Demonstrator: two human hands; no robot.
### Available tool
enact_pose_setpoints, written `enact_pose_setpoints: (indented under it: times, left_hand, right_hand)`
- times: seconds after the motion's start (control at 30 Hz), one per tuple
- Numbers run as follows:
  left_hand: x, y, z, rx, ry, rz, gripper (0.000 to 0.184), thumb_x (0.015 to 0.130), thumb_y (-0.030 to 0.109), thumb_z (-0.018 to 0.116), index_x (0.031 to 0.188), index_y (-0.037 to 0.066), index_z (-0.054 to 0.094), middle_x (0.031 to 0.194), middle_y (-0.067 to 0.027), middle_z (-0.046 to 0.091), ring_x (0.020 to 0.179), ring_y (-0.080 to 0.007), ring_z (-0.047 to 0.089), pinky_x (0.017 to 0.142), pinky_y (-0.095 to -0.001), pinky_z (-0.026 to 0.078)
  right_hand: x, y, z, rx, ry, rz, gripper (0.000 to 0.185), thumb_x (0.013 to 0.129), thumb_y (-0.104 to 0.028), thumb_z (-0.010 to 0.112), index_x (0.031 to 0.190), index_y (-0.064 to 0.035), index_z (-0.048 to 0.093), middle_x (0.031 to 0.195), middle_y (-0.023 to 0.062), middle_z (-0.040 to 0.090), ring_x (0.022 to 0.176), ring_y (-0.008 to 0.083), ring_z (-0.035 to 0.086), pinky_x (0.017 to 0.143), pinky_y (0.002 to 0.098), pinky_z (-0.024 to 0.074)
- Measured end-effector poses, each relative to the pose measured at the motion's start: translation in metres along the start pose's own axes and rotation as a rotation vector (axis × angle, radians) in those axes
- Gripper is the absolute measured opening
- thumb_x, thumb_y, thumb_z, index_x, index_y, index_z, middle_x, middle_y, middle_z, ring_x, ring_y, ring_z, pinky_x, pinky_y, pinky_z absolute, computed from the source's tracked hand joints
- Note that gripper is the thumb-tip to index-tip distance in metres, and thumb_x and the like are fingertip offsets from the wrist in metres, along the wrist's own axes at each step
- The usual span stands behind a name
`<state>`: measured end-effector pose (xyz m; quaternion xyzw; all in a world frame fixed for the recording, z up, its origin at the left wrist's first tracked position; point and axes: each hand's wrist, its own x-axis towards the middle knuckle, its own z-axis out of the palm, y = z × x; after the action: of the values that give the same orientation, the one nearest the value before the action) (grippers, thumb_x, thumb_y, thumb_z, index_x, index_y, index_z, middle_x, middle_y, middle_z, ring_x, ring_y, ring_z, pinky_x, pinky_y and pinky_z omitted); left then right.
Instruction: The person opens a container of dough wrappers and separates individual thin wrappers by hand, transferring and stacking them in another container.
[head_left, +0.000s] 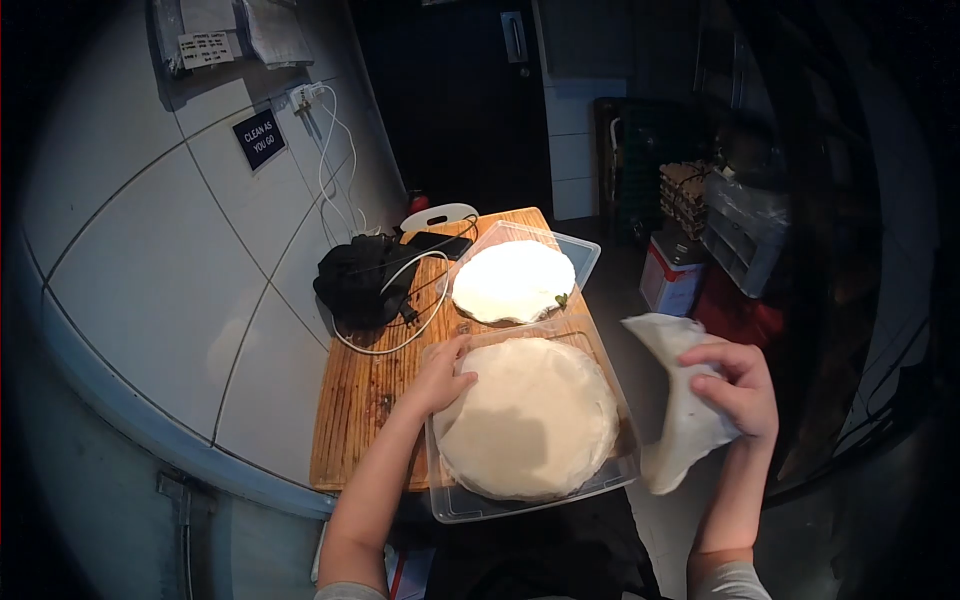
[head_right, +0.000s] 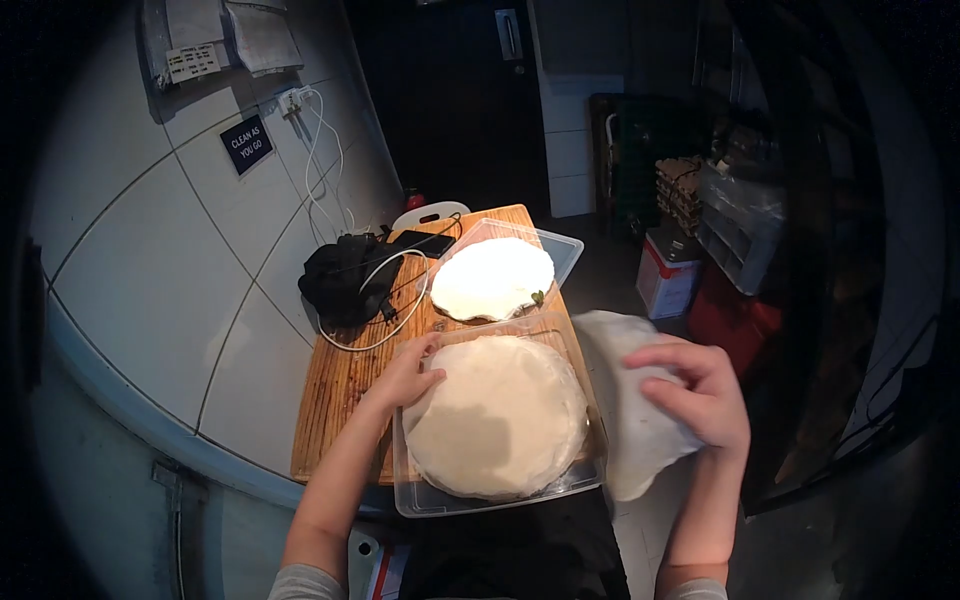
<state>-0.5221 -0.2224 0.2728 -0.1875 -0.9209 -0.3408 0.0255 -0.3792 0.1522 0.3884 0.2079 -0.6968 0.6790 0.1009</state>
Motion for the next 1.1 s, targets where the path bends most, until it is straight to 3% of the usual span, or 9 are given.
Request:
enact_pose_setpoints:
  times: [0.07,0.17,0.23,0.33,0.53,0.67,0.8,0.9,1.1]
  left_hand:
    - [0.002,0.005,-0.003,-0.011,-0.001,-0.032,0.060,0.088,0.023,0.066,0.137,0.000,0.041,0.135,-0.0202,0.048,0.116,-0.0329,0.055,0.094,-0.0376,0.046]
    - [0.005,0.009,-0.002,-0.603,0.021,-0.066,0.063,0.090,0.030,0.065,0.140,0.003,0.038,0.137,-0.0190,0.047,0.115,-0.0359,0.055,0.091,-0.0424,0.050]
    - [-0.017,0.037,-0.031,-1.355,-0.256,-0.088,0.062,0.092,0.032,0.063,0.141,0.004,0.038,0.132,-0.0170,0.050,0.114,-0.0347,0.056,0.085,-0.0441,0.053]
    - [-0.042,0.028,-0.056,-1.507,-0.298,-0.170,0.065,0.089,0.024,0.067,0.142,0.005,0.035,0.127,-0.0155,0.052,0.105,-0.0268,0.060,0.070,-0.0383,0.058]
    - [-0.043,0.000,-0.049,-0.529,0.237,-0.402,0.061,0.081,0.012,0.074,0.133,0.002,0.044,0.137,-0.0176,0.043,0.109,-0.0211,0.056,0.072,-0.0292,0.055]
    - [-0.044,0.026,-0.025,0.224,0.436,0.113,0.057,0.081,0.012,0.073,0.131,0.008,0.048,0.135,-0.0159,0.042,0.112,-0.0257,0.053,0.086,-0.0349,0.051]
    - [-0.041,0.082,0.012,-0.588,-0.108,-0.270,0.049,0.078,0.018,0.077,0.119,-0.001,0.057,0.117,-0.0159,0.053,0.104,-0.0234,0.058,0.080,-0.0355,0.053]
    - [-0.032,0.070,0.045,-0.263,-0.132,-0.011,0.063,0.075,0.020,0.082,0.126,-0.002,0.052,0.118,-0.0135,0.053,0.098,-0.0192,0.059,0.079,-0.0307,0.052]
    - [-0.039,0.083,0.045,-0.187,-0.153,0.014,0.082,0.065,0.023,0.087,0.131,-0.004,0.047,0.119,-0.0160,0.053,0.104,-0.0224,0.057,0.083,-0.0304,0.051]
  right_hand:
    - [0.025,-0.010,0.017,-0.003,-0.182,-0.100,0.027,0.076,-0.002,0.068,0.103,0.0020,0.070,0.098,0.0071,0.067,0.088,0.0086,0.060,0.070,0.0197,0.0426]
    - [0.063,-0.014,0.058,0.209,-0.249,-0.065,0.029,0.078,-0.004,0.069,0.107,0.0010,0.068,0.103,0.0076,0.067,0.088,0.0099,0.060,0.077,0.0219,0.0474]
    - [0.091,0.004,0.079,0.228,-0.320,-0.023,0.035,0.084,-0.007,0.067,0.118,0.0003,0.063,0.113,0.0066,0.063,0.101,0.0097,0.058,0.086,0.0244,0.0476]
    - [0.118,0.060,0.103,0.370,-0.336,0.205,0.042,0.087,-0.004,0.064,0.128,0.0000,0.054,0.109,0.0057,0.062,0.093,0.0064,0.057,0.080,0.0197,0.0473]
    - [0.105,0.148,0.104,0.300,-0.192,0.748,0.054,0.094,-0.017,0.060,0.140,-0.0049,0.036,0.076,-0.0033,0.050,0.063,0.0043,0.050,0.055,0.0232,0.0481]
    - [0.093,0.157,0.101,0.176,-0.260,0.788,0.062,0.093,-0.018,0.060,0.145,-0.0069,0.028,0.074,0.0001,0.050,0.060,0.0074,0.052,0.054,0.0275,0.0515]
    - [0.078,0.155,0.087,0.241,-0.437,0.743,0.075,0.089,-0.009,0.060,0.150,-0.0095,0.017,0.075,0.0027,0.052,0.064,0.0122,0.059,0.062,0.0299,0.0555]
    - [0.068,0.150,0.080,0.298,-0.545,0.666,0.085,0.083,-0.002,0.059,0.151,-0.0074,0.009,0.077,0.0036,0.052,0.067,0.0154,0.061,0.061,0.0299,0.0550]
    - [0.066,0.171,0.076,0.340,-0.605,0.594,0.090,0.082,0.008,0.059,0.152,-0.0129,0.008,0.091,0.0056,0.053,0.074,0.0120,0.062,0.069,0.0270,0.0541]
